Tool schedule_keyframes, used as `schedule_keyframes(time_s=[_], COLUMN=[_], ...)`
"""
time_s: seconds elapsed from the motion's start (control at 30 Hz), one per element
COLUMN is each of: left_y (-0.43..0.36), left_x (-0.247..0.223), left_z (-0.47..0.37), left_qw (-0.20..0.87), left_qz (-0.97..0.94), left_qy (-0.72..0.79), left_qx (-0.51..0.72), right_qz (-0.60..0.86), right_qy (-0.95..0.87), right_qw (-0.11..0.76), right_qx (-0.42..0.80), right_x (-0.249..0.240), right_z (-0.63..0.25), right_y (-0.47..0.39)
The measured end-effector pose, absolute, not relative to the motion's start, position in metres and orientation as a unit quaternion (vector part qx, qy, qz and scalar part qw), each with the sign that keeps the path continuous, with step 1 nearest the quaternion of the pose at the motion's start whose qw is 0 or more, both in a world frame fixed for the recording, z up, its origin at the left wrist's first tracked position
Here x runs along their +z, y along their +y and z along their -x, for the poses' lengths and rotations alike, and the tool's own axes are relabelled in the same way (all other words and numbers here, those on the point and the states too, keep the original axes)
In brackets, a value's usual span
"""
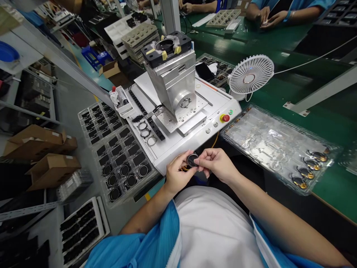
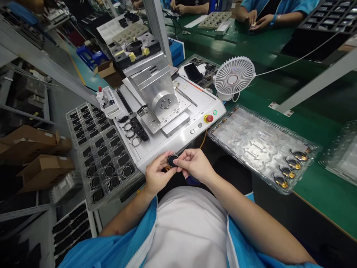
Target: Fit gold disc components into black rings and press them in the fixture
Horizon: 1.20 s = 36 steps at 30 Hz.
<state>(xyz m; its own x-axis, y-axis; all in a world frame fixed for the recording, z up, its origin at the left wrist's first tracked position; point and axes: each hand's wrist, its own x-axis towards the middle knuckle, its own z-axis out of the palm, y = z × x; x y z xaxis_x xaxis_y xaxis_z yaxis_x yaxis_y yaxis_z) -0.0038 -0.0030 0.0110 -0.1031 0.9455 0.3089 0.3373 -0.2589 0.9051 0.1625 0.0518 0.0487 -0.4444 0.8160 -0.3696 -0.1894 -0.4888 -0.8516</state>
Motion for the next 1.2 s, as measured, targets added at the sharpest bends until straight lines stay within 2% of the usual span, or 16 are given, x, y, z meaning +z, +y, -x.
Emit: schedule_keyframes(time_s=[0.5,0.8,0.9,1.07,1.13,1.2], left_y=[-0.002,-0.004,-0.006,-0.014,-0.013,-0.009], left_x=[0.011,0.013,0.009,-0.007,-0.017,-0.033], left_z=[0.004,0.005,0.005,-0.001,-0.004,-0.006], left_qw=[0.298,0.277,0.276,0.341,0.385,0.465], left_qz=[-0.606,-0.616,-0.612,-0.626,-0.651,-0.668], left_qy=[0.514,0.540,0.543,0.505,0.493,0.470], left_qx=[0.529,0.503,0.505,0.486,0.430,0.342], right_qz=[0.396,0.452,0.480,0.432,0.525,0.671], right_qy=[-0.368,-0.419,-0.451,-0.455,-0.467,-0.453], right_qw=[0.328,0.307,0.354,0.329,0.375,0.417], right_qx=[0.774,0.725,0.664,0.706,0.605,0.413], right_x=[0.047,0.047,0.042,0.018,0.005,-0.004], right_z=[-0.162,-0.159,-0.157,-0.179,-0.216,-0.274], right_y=[0.054,0.050,0.046,0.039,0.042,0.042])
